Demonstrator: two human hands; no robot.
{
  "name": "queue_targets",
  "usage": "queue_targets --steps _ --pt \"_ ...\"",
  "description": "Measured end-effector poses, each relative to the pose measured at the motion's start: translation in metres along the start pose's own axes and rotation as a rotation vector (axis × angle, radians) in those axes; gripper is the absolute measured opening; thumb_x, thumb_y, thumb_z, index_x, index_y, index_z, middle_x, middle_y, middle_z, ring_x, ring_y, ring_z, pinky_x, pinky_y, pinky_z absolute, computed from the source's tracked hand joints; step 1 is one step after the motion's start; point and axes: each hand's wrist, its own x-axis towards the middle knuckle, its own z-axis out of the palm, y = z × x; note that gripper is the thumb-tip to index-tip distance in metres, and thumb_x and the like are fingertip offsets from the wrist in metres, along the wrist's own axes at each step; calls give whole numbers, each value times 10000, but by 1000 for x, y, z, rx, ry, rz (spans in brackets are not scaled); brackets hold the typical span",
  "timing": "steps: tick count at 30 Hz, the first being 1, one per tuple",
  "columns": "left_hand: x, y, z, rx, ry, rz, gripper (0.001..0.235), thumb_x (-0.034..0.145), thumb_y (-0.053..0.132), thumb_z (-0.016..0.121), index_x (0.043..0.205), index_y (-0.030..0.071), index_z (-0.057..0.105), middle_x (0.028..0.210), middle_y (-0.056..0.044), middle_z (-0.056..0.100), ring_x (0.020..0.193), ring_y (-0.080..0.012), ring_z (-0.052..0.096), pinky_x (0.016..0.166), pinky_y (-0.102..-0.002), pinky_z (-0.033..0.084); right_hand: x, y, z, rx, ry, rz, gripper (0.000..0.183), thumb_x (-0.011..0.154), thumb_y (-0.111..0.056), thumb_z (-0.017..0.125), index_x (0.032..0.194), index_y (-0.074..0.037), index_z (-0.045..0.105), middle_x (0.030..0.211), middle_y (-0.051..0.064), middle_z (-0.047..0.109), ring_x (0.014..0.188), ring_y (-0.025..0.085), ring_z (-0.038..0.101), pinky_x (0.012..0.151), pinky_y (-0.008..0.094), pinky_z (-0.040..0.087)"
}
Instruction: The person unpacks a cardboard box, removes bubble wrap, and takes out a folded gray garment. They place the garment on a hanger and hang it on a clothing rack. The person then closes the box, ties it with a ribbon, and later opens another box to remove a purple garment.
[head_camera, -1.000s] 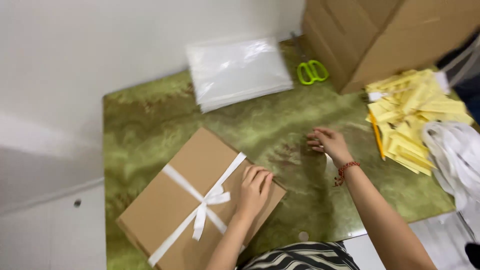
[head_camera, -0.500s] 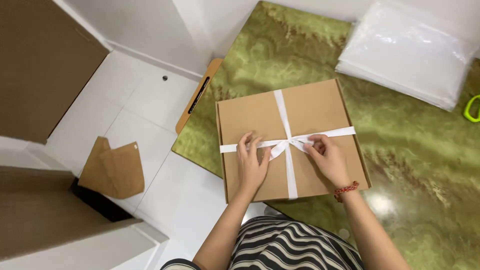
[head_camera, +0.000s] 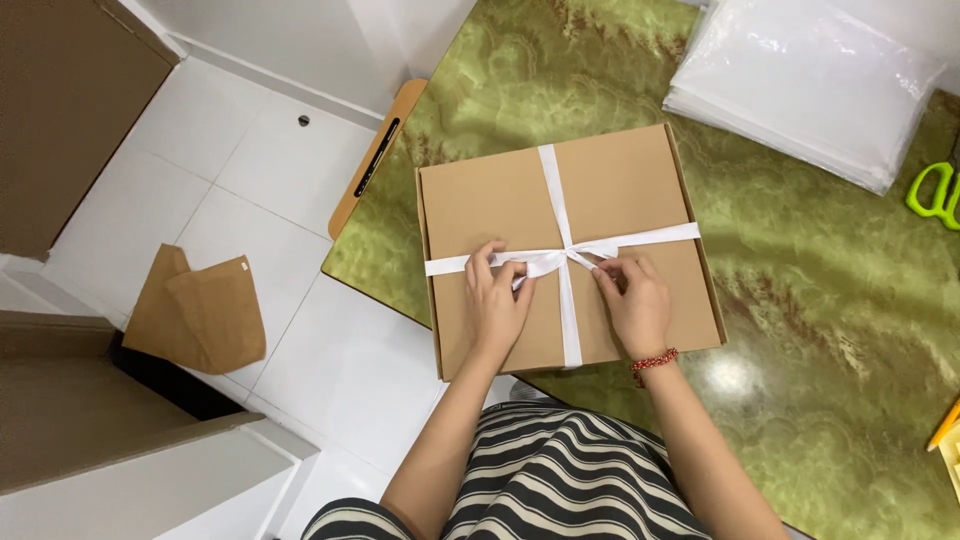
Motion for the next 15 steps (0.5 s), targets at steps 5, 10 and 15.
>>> queue_targets --steps 5,10,15 --pt "9 1 -13 -159 183 -156 128 921 175 816 951 167 692 1314 -63 544 1245 -353 553 1084 -498 464 -2 4 -3 -12 6 -41 86 1002 -237 800 1044 -171 764 950 63 695 960 352 749 824 474 593" --pt "27 -32 -38 -290 375 -310 108 986 126 756 995 123 649 1292 -101 542 1157 -346 620 1018 -475 515 -3 19 5 -14 56 -117 93 1029 -209 797 1027 -141 732 961 62 678 964 348 742 816 459 584" --pt "47 -62 -66 -286 554 -475 131 1044 219 718 1055 149 607 1294 -37 514 1136 -228 618 969 -378 516 -5 25 6 3 106 -142 118 1046 -222 803 1038 -140 720 947 70 674 950 344 727 813 463 567"
